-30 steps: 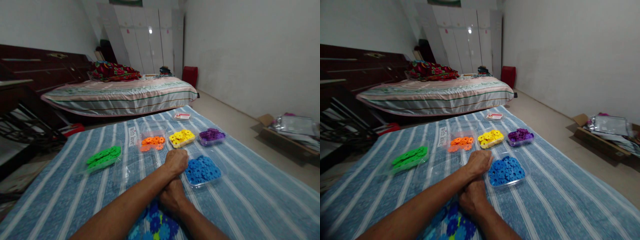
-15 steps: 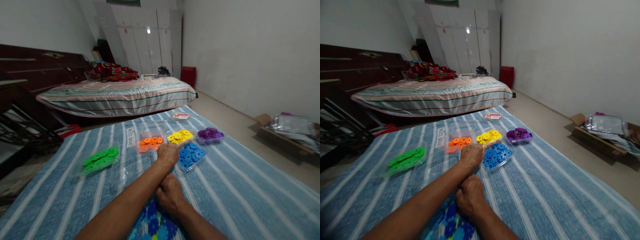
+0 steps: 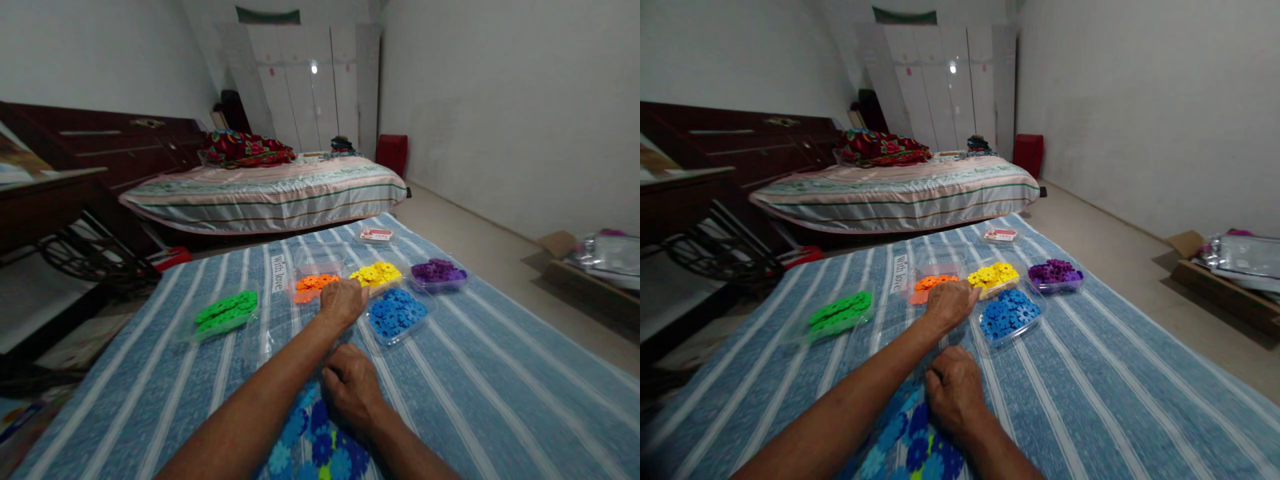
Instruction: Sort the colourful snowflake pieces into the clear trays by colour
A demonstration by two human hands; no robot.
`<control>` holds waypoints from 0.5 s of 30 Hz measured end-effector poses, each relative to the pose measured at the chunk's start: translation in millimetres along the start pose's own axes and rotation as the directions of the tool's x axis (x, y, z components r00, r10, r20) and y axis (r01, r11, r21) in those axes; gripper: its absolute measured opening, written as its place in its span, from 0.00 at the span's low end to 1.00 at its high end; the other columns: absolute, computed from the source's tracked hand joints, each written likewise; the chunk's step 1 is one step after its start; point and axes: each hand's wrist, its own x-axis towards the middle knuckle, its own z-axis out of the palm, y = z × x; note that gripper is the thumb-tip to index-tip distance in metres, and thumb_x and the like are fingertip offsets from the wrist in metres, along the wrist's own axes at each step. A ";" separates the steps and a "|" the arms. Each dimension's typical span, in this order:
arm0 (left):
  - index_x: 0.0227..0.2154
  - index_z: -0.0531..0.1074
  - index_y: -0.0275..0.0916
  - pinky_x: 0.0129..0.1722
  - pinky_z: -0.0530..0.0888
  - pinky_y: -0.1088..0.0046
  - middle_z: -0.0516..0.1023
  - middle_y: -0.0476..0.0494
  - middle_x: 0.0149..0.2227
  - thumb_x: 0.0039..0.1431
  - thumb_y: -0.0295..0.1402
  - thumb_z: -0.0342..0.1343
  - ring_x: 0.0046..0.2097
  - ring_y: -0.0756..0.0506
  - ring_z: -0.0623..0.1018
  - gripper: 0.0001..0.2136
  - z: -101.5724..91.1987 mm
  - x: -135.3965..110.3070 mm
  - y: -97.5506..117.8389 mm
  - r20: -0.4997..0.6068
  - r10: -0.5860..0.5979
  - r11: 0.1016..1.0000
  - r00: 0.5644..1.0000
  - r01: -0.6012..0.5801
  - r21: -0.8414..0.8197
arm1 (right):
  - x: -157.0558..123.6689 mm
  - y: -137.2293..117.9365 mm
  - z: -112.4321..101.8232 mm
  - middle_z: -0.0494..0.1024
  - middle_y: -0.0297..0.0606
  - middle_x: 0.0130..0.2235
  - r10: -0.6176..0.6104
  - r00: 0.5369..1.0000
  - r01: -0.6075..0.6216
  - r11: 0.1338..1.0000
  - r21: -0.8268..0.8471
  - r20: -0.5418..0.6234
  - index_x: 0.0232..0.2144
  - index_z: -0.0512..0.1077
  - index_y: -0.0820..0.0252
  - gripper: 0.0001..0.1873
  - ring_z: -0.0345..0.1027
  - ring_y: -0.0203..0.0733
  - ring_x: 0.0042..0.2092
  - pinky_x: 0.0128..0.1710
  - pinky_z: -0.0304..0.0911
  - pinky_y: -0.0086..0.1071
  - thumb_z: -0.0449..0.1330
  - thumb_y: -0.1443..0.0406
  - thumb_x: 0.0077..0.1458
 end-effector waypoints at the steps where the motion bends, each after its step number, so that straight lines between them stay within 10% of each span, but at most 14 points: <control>1: 0.51 0.77 0.33 0.49 0.76 0.59 0.82 0.26 0.46 0.69 0.42 0.45 0.51 0.34 0.81 0.22 -4.9 2.7 -9.7 -0.034 -0.015 1.000 0.999 0.016 0.022 | -0.4 -0.1 0.1 0.75 0.35 0.30 0.004 1.000 -0.004 1.000 -0.005 -0.002 0.24 0.73 0.57 0.08 0.67 0.41 0.36 0.39 0.57 0.33 0.57 0.70 0.53; 9: 0.50 0.78 0.36 0.49 0.77 0.65 0.81 0.31 0.51 0.63 0.29 0.46 0.54 0.36 0.80 0.18 -18.9 38.4 -107.6 -0.046 -0.285 0.955 0.957 0.288 0.071 | -2.0 -0.3 0.9 0.74 0.33 0.30 0.017 1.000 -0.017 1.000 -0.007 0.009 0.25 0.72 0.57 0.08 0.66 0.39 0.36 0.37 0.54 0.33 0.59 0.71 0.54; 15: 0.53 0.77 0.38 0.56 0.73 0.68 0.78 0.35 0.57 0.62 0.26 0.47 0.59 0.40 0.76 0.20 -10.6 61.0 -128.6 0.009 -0.166 0.980 0.986 0.164 0.111 | -3.2 0.2 3.1 0.74 0.33 0.30 0.008 1.000 -0.008 0.999 0.031 -0.004 0.25 0.72 0.57 0.07 0.66 0.39 0.36 0.37 0.54 0.33 0.59 0.71 0.54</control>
